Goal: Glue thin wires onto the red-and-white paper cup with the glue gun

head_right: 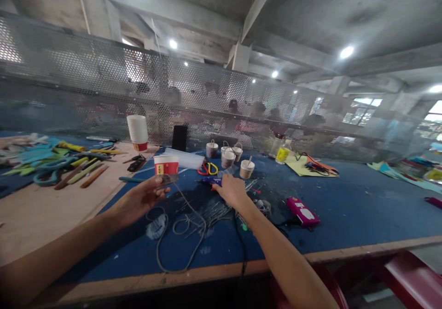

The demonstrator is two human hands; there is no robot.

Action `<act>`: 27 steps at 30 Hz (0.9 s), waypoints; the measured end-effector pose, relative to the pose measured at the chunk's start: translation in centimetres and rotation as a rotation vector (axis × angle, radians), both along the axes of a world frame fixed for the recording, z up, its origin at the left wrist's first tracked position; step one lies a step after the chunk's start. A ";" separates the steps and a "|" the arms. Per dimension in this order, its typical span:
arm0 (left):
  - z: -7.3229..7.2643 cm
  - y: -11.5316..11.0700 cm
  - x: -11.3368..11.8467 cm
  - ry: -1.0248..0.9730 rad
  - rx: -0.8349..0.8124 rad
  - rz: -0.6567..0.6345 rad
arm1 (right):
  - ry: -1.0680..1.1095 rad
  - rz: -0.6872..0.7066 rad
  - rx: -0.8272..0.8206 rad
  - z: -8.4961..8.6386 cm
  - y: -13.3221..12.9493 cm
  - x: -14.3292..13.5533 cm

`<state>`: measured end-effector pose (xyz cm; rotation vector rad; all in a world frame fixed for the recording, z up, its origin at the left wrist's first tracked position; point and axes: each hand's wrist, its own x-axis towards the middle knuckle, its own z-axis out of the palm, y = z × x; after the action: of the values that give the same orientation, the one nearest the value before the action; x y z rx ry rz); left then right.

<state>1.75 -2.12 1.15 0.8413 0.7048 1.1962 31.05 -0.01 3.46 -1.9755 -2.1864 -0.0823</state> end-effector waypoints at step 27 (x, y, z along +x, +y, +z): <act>0.5 -0.2 0.4 -0.027 -0.063 -0.002 | 1.516 0.483 -0.010 0.0 -2.1 -1.5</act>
<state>2.16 -2.30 1.67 0.7721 0.7164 1.1760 29.51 -2.16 3.43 -0.7644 -1.3962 1.0753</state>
